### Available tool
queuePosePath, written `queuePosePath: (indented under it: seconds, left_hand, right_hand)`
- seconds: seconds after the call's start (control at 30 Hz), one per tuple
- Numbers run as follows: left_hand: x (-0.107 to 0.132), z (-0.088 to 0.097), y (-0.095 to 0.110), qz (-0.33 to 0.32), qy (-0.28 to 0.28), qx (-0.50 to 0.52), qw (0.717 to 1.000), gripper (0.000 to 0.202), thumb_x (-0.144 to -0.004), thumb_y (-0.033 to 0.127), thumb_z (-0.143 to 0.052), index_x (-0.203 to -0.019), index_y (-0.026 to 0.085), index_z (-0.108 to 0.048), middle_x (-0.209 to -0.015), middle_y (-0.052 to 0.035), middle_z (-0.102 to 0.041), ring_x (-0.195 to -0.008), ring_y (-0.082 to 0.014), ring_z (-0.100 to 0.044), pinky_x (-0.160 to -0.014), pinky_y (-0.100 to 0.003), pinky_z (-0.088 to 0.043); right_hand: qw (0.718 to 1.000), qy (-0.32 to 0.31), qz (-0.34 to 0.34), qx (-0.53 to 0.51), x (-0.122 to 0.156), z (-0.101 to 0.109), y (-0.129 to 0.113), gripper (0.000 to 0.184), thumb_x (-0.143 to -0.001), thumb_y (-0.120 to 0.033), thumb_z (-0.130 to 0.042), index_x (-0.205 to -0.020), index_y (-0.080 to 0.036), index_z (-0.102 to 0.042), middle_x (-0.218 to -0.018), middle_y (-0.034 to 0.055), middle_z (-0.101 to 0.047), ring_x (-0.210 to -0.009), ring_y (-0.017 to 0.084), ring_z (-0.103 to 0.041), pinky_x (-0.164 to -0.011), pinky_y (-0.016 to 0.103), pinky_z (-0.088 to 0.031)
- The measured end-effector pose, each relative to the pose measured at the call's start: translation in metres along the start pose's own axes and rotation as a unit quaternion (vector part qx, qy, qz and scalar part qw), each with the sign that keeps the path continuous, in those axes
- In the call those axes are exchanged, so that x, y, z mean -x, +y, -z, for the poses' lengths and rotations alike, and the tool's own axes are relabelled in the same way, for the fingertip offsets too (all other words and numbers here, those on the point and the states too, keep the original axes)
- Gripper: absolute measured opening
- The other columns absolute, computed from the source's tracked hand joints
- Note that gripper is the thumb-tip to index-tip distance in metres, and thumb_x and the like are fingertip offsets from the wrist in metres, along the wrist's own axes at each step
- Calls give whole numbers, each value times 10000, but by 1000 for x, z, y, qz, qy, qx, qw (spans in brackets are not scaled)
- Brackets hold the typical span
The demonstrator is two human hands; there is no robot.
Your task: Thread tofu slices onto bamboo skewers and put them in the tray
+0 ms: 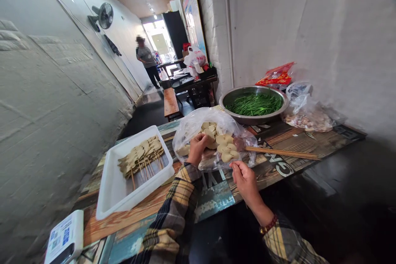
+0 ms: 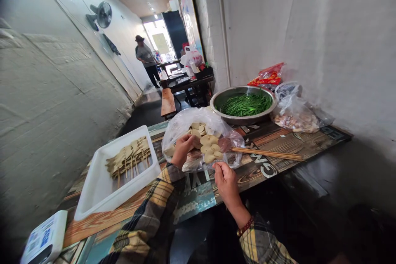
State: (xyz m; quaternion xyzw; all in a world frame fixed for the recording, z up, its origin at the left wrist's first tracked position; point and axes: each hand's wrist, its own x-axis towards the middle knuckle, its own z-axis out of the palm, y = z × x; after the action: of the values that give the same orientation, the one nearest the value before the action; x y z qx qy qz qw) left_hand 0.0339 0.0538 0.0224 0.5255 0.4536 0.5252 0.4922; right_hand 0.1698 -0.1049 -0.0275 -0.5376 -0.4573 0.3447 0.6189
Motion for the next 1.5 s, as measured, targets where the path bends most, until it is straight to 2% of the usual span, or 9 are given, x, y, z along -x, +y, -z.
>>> queuePosePath:
  seconds: [0.1,0.3,0.53,0.7,0.83,0.93,1.0,1.13,1.5]
  left_hand:
    - [14,15,10,40,-33,88,995,307,-628,424,-756,-699,150,-637,-646,-2,-608,-573,-109,-533,-565,-231,-430]
    - [42,40,18,73,-2,150,986,357,-552,363,-836,-759,155,-633,-677,16,-611,-568,-79,-544,-537,-200,-426]
    - [54,52,7,96,-10,190,977,390,-574,389,-830,-809,181,-600,-649,42,-574,-522,-88,-536,-460,-203,-399]
    - [56,56,-2,66,-25,159,985,334,-657,387,-773,-863,169,-625,-657,34,-589,-471,-59,-456,-398,-175,-322]
    - [58,57,-1,41,-47,137,989,346,-641,298,-773,-937,163,-656,-700,6,-640,-529,-80,-509,-470,-185,-385]
    - [59,58,2,32,-42,115,992,228,-635,277,-762,-801,147,-675,-612,1,-620,-510,-89,-498,-473,-192,-382]
    - [60,59,4,29,-33,110,993,190,-637,283,-756,-734,139,-681,-597,-9,-623,-484,-81,-476,-455,-192,-361]
    - [61,59,3,32,-24,132,990,243,-619,274,-772,-811,137,-712,-615,-14,-646,-466,-71,-466,-426,-184,-315]
    - [61,59,1,29,-13,180,983,309,-589,249,-812,-860,150,-702,-674,-18,-682,-557,-110,-564,-528,-208,-410]
  right_hand:
    - [1000,-9,3,9,1,1,2,360,-934,-457,-441,-852,-160,-629,-461,-73,-413,-423,106,-407,-457,225,-319]
    - [996,-83,4,13,2,5,5,354,-917,-456,-479,-869,-155,-659,-438,-62,-445,-408,109,-419,-450,231,-313]
    - [988,-146,17,41,7,4,-2,336,-891,-448,-522,-803,-166,-683,-430,-57,-456,-399,101,-411,-451,224,-324]
    - [975,-218,-18,38,8,7,-4,372,-899,-468,-501,-828,-155,-688,-422,-64,-425,-387,91,-371,-423,210,-290]
    - [973,-226,-57,5,5,10,-6,391,-889,-502,-508,-852,-146,-665,-432,-76,-393,-382,80,-332,-412,205,-255]
    - [971,-228,-77,-9,5,11,-8,409,-870,-534,-522,-845,-148,-656,-418,-88,-363,-368,77,-305,-403,208,-238]
    - [970,-232,-76,-5,6,12,-7,402,-872,-528,-527,-852,-149,-658,-420,-86,-373,-372,79,-315,-409,211,-255]
    - [970,-232,-70,11,8,14,-1,381,-884,-500,-534,-857,-145,-670,-423,-77,-406,-373,79,-339,-411,211,-267]
    - [970,-234,-49,37,7,13,11,387,-869,-501,-565,-864,-136,-690,-425,-62,-450,-362,75,-368,-398,208,-272]
